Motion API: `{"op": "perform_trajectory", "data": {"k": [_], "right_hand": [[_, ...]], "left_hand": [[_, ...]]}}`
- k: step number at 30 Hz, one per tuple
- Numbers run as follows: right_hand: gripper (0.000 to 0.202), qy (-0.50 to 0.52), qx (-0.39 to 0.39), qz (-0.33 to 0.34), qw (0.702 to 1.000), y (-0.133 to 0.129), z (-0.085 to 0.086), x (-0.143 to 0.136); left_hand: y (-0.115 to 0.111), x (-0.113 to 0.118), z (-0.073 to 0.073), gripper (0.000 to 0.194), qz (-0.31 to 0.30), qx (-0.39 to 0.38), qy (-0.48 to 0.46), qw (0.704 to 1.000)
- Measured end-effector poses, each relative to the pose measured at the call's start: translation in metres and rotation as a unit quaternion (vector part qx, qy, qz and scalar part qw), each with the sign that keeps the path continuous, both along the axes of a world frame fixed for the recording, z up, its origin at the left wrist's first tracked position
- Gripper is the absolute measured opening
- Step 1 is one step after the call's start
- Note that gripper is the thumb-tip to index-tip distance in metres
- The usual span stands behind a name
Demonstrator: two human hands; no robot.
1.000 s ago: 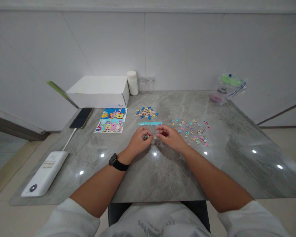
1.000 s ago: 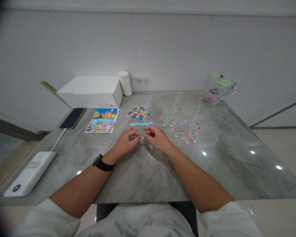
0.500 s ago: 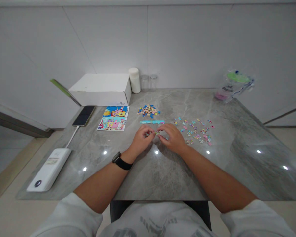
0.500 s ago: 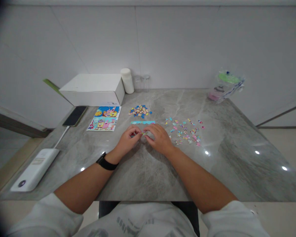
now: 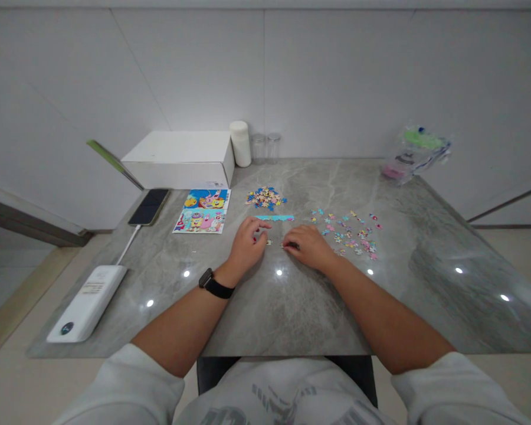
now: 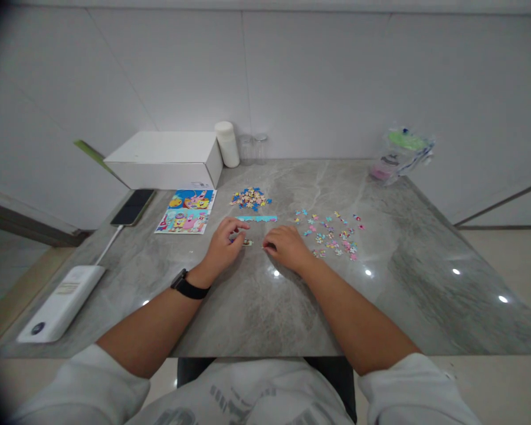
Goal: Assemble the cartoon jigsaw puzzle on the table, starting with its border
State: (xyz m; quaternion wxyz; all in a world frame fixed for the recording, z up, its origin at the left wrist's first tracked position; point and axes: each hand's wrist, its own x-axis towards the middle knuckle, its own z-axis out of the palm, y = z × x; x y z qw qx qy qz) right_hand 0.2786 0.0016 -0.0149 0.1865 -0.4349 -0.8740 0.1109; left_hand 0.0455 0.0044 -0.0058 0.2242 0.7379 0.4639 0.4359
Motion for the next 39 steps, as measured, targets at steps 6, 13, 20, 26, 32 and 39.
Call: {"op": "perform_trajectory", "data": {"k": [6, 13, 20, 26, 32, 39], "right_hand": [[0.013, 0.050, 0.040, -0.054, 0.996, 0.005, 0.031, 0.022], [0.013, 0.093, 0.069, -0.181, 0.977, -0.008, 0.079, 0.074], [0.011, 0.013, -0.018, -0.188, 0.982, -0.012, 0.053, 0.082], [0.011, -0.020, -0.036, -0.186, 0.982, -0.009, 0.045, 0.079], [0.013, -0.050, -0.066, -0.149, 0.985, -0.009, 0.038, 0.077], [0.015, -0.095, -0.086, -0.134, 0.983, -0.011, 0.040, 0.071]], "left_hand": [[0.000, -0.001, 0.001, 0.021, -0.008, 0.015, 0.016, 1.000], [-0.007, 0.000, -0.002, 0.020, -0.052, 0.053, 0.167, 0.983], [-0.019, 0.010, -0.006, 0.023, -0.095, 0.064, 0.285, 0.952], [-0.021, 0.015, -0.005, 0.027, -0.105, 0.061, 0.311, 0.943], [-0.021, 0.014, -0.005, 0.029, -0.108, 0.059, 0.314, 0.941], [-0.022, 0.015, 0.000, 0.030, -0.109, 0.051, 0.319, 0.940]]}}
